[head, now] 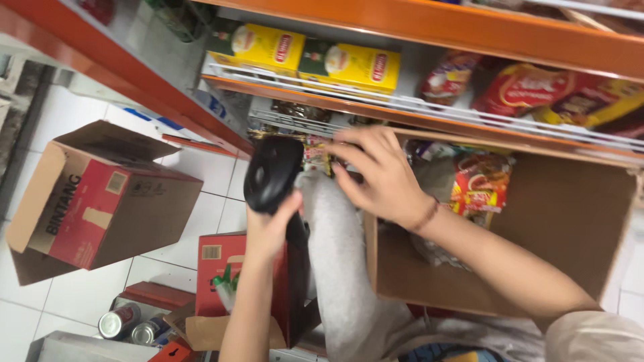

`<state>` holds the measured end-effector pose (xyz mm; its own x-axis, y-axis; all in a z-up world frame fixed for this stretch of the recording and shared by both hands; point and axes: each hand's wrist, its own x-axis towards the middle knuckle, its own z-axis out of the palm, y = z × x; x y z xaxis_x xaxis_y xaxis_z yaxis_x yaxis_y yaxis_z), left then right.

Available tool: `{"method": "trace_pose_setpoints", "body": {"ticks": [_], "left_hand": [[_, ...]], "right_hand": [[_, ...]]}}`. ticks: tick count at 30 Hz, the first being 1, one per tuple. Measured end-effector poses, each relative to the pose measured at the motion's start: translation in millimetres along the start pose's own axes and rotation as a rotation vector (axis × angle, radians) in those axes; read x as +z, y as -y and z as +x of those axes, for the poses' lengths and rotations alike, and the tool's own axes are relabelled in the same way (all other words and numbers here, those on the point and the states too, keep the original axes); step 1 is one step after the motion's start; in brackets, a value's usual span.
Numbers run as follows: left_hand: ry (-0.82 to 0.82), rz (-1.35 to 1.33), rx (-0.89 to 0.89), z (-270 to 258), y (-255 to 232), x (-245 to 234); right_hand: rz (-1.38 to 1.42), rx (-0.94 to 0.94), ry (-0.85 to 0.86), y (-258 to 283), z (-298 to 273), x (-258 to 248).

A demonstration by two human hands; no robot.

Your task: The person sits on the floor in a store aisle and restocks various packaged food items from a cardboard box onto the shelves. They use a barcode scanner to scan items before placing them on the shelf.

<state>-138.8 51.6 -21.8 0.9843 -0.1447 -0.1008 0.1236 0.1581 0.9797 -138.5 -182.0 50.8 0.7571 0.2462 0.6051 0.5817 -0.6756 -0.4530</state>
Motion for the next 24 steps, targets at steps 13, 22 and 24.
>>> {"method": "trace_pose_setpoints", "body": {"ticks": [13, 22, 24], "left_hand": [[0.489, -0.621, -0.445, -121, 26, 129], [0.503, -0.475, -0.455, -144, 38, 167], [0.465, -0.441, -0.471, -147, 40, 165]], "right_hand": [[-0.471, 0.288, 0.408, -112, -212, -49], [-0.644, 0.383, 0.394, -175, -234, -66], [-0.55, 0.428, 0.41, -166, -227, -80]]}}
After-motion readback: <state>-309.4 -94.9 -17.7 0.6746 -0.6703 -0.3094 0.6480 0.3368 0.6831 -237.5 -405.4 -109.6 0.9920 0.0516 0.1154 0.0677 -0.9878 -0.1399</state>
